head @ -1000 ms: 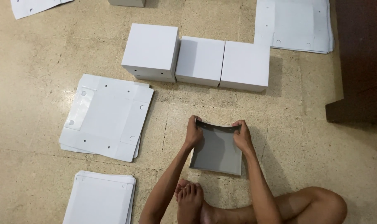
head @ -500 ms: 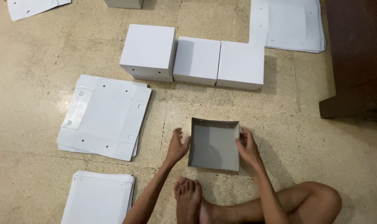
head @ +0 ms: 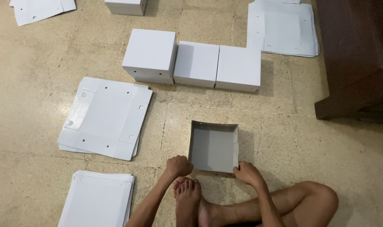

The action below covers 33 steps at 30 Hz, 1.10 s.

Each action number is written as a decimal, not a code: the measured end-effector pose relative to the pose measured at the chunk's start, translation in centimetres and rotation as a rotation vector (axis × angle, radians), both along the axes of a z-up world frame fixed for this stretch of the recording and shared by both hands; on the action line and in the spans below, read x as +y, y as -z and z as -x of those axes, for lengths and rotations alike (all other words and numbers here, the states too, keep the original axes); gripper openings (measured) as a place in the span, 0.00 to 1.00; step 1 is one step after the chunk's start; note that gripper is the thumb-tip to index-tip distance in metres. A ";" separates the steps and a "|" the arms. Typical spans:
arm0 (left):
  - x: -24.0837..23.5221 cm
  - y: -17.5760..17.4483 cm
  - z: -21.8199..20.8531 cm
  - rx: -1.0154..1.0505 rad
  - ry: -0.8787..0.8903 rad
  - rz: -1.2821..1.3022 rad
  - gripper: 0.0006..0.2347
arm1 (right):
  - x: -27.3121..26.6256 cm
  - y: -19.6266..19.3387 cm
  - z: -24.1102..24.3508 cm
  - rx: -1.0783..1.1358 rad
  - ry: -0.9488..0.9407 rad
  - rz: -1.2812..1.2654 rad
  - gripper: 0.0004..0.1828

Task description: The person sits on the floor and folds a flat white cardboard sheet into a box shape by hand. They fold the sides up, tuck the tabs into slots, and adjust the corners to form a finished box. Several completed boxes and stacks of flat sheets are visible nearby.

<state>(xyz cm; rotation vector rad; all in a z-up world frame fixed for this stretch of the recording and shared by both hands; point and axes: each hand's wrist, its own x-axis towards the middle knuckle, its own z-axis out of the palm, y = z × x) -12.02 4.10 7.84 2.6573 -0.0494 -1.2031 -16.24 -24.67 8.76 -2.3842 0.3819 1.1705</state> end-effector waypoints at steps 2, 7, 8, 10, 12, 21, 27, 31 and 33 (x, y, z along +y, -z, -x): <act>-0.2 1.0 -0.3 -0.072 -0.002 -0.035 0.13 | 0.1 0.0 -0.1 -0.045 0.038 -0.001 0.22; 0.6 5.2 -0.2 -0.260 0.049 0.014 0.17 | -1.5 4.6 0.2 -0.288 0.103 -0.160 0.34; 0.7 5.3 -0.3 -0.250 0.051 0.043 0.15 | -1.5 4.6 0.0 -0.272 0.080 -0.145 0.33; 0.6 5.8 -0.5 -0.240 0.052 0.070 0.13 | -1.6 5.4 -0.2 -0.256 0.057 -0.131 0.33; 0.4 6.8 -0.6 -0.254 -0.029 0.089 0.15 | -1.9 6.9 -0.4 -0.222 0.037 -0.105 0.37; 0.7 6.4 -0.5 -0.341 -0.045 0.076 0.14 | -2.4 6.8 -0.5 -0.201 0.045 -0.131 0.35; 0.6 6.8 -1.0 -0.331 -0.043 0.072 0.11 | -2.3 7.6 -1.1 -0.186 0.025 -0.102 0.34; 0.4 6.7 -1.0 -0.326 -0.006 0.052 0.13 | -2.2 7.0 -1.5 -0.190 0.027 -0.082 0.34; 0.1 6.1 -0.8 -0.346 -0.021 0.029 0.13 | -2.5 7.7 -1.3 -0.208 0.037 -0.092 0.35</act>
